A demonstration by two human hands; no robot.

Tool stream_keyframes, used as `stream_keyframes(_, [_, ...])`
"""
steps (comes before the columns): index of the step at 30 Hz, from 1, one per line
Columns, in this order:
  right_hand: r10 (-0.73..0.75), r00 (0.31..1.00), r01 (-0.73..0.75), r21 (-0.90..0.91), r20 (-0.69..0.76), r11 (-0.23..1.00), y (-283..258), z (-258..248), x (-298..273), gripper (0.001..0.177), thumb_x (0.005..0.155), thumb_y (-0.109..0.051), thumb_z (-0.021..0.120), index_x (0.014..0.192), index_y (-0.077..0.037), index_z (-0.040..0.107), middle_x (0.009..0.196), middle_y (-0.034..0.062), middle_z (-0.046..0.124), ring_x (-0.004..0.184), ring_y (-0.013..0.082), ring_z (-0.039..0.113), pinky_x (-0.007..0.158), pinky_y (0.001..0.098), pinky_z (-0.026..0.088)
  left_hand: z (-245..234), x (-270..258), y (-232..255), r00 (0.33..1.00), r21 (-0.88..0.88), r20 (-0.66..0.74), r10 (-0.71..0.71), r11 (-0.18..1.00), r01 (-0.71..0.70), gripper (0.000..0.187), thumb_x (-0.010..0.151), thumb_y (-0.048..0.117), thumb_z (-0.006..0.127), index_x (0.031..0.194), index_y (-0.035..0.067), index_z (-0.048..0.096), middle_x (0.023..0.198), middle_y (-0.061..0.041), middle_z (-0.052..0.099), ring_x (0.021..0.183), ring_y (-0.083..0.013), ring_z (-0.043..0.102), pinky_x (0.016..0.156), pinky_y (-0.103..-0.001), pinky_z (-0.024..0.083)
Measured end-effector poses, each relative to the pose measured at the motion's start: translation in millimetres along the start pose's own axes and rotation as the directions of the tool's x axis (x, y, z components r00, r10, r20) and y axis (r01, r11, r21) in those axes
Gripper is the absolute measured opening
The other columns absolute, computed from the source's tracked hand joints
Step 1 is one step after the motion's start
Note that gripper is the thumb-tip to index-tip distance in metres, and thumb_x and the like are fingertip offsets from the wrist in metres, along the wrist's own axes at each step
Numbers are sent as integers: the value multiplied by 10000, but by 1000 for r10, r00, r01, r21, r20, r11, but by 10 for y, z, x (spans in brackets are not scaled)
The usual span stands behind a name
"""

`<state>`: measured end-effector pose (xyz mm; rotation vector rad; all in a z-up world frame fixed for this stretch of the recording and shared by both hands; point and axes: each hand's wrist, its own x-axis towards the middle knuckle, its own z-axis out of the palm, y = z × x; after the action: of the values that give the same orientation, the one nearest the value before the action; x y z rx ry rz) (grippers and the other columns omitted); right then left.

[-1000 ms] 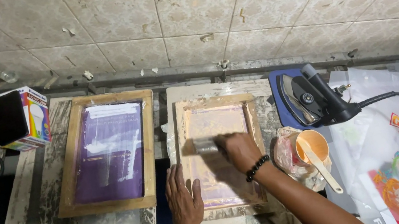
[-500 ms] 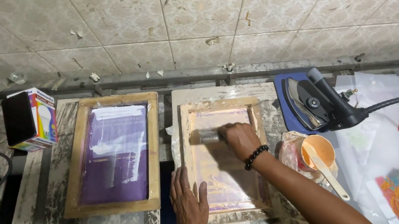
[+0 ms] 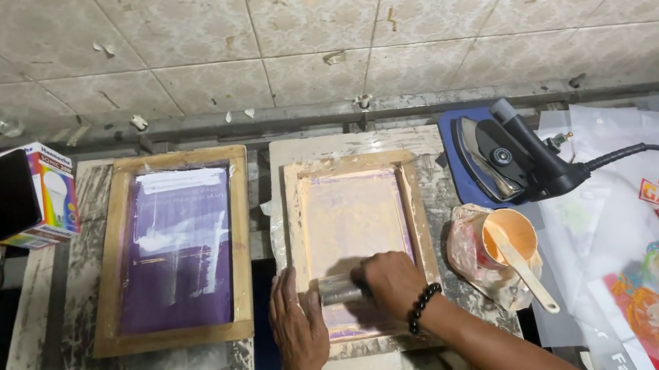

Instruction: The person uses a squeegee to spread a light-colored paste across a screen printing frame. They repeatedly scoop more paste from a container using a wooden stick and apply it to the screen, then smooth it out with the squeegee. The process is repeated multiple times to ensure even coverage.

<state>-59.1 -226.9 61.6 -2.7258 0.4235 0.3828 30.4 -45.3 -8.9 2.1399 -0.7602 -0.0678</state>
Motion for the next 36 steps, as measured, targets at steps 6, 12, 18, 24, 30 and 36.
stream_keyframes(6, [27, 903, -28, 4, -428, 1000, 307, -152, 554, 248, 1056, -174, 502, 928, -123, 708, 506, -35, 470, 389, 124, 437, 350, 236, 391, -13, -3, 14, 998, -74, -53, 21, 997, -25, 615, 1087, 454, 259, 1476, 47, 506, 1507, -162, 539, 1439, -344, 461, 1170, -480, 365])
stream_keyframes(12, [-43, 922, 23, -57, -384, 998, 251, 384, 423, 631, 790, -221, 877, 1341, -85, 602, 1267, 176, 683, 1156, 358, 652, 1066, 537, 470, -19, -15, 12, 998, -72, -55, 25, 997, -29, 574, 1082, 433, 309, 1476, 62, 501, 1493, -150, 553, 1423, -339, 482, 1151, -470, 384])
stream_keyframes(18, [-71, 938, 56, -55, -338, 997, 268, -252, 432, 183, 1080, -119, 554, 957, -120, 690, 546, -11, 563, 391, 118, 523, 340, 225, 492, -13, 6, 10, 1000, -69, -3, -27, 997, 27, 597, 1063, 459, 317, 1498, 77, 463, 1527, -149, 527, 1432, -331, 470, 1167, -470, 369])
stream_keyframes(24, [119, 981, -132, -84, -153, 988, 524, -456, 1257, 166, 1031, -55, 603, 950, -125, 729, 638, 27, 614, 513, 127, 564, 442, 214, 544, -21, -3, 50, 1000, -51, -18, -19, 999, 18, 567, 1066, 415, 352, 1490, 59, 475, 1507, -156, 542, 1418, -338, 488, 1150, -471, 391])
stream_keyframes(30, [63, 991, -68, -48, -114, 997, 442, -292, 883, 100, 983, -119, 669, 1050, -145, 739, 705, 19, 663, 566, 116, 613, 500, 213, 561, -34, 10, 36, 999, -72, -41, 26, 997, -29, 587, 1081, 441, 315, 1473, 40, 487, 1478, -175, 554, 1387, -356, 505, 1134, -478, 403])
stream_keyframes(36, [-40, 978, 28, -62, -203, 998, 102, 35, 137, 140, 987, -154, 724, 861, -92, 718, 530, 4, 636, 419, 174, 580, 418, 287, 568, 7, -9, -37, 997, -68, -69, 41, 997, -45, 547, 1100, 395, 298, 1475, 59, 510, 1474, -150, 574, 1386, -341, 522, 1133, -466, 411])
